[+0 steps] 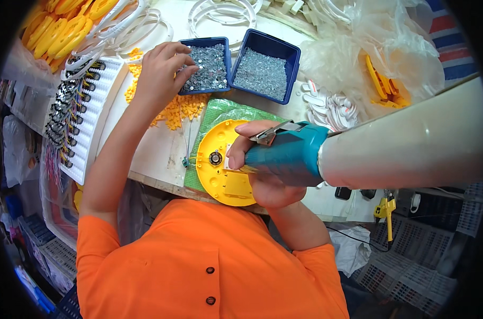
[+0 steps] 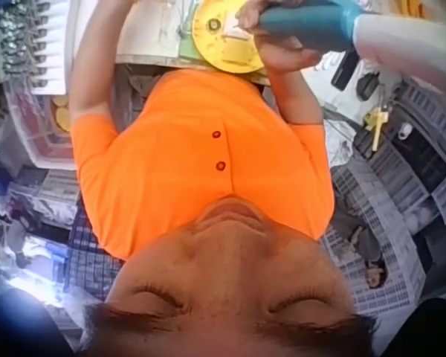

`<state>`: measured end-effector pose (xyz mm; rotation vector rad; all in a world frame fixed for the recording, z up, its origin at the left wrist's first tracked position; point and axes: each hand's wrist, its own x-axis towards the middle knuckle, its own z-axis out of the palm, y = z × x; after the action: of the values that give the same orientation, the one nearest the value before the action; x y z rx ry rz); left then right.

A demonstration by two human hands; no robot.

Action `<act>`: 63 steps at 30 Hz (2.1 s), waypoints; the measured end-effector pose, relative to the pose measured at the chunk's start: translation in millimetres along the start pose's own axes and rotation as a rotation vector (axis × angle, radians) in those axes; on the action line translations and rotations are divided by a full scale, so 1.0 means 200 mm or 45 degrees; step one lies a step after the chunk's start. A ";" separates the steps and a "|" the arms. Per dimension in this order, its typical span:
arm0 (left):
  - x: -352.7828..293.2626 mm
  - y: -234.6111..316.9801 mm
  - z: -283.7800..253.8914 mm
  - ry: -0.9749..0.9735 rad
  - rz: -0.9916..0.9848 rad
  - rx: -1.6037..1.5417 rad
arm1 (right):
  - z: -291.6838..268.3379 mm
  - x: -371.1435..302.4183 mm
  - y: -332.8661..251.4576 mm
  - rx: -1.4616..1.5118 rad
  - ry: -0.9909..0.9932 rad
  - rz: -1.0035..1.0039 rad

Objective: Assembling yellow circular toy components using a power screwdriver and glue.

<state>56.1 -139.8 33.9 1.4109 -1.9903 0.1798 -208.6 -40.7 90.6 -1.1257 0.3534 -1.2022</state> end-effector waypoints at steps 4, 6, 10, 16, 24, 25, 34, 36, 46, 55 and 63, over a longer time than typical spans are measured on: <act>-0.13 0.20 -0.09 -0.078 0.059 -0.317 | -0.01 0.01 0.00 0.000 -0.016 -0.029; -0.28 0.32 -0.13 -0.176 0.150 -0.386 | 0.01 0.00 0.00 0.039 0.004 -0.009; -0.48 0.50 -0.16 -0.294 0.106 -0.548 | 0.06 -0.01 0.03 0.149 0.045 0.027; -0.55 0.58 -0.15 -0.249 0.045 -0.525 | 0.08 -0.07 0.07 0.201 0.043 0.062; -0.58 0.59 -0.17 -0.255 0.044 -0.561 | 0.10 -0.09 0.04 0.148 0.014 0.089; -0.58 0.58 -0.17 -0.287 0.080 -0.568 | 0.10 -0.09 0.05 0.133 0.013 0.075; -0.59 0.47 -0.28 -0.611 0.129 -0.485 | 0.06 -0.09 0.18 0.098 0.031 -0.065; -0.60 0.47 -0.27 -0.610 0.120 -0.485 | 0.06 -0.09 0.19 0.096 0.030 -0.054; -0.61 0.47 -0.26 -0.589 0.125 -0.507 | 0.05 -0.08 0.21 0.039 0.013 -0.054; -0.62 0.46 -0.25 -0.600 0.126 -0.503 | 0.04 -0.11 0.22 -0.064 -0.107 0.093; -0.64 0.48 -0.21 -0.530 0.110 -0.473 | 0.02 -0.11 0.19 -0.105 -0.130 0.238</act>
<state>13.0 19.2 15.3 1.1875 -2.2691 -0.4609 -193.6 -22.8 53.4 -1.1933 0.4234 -0.9694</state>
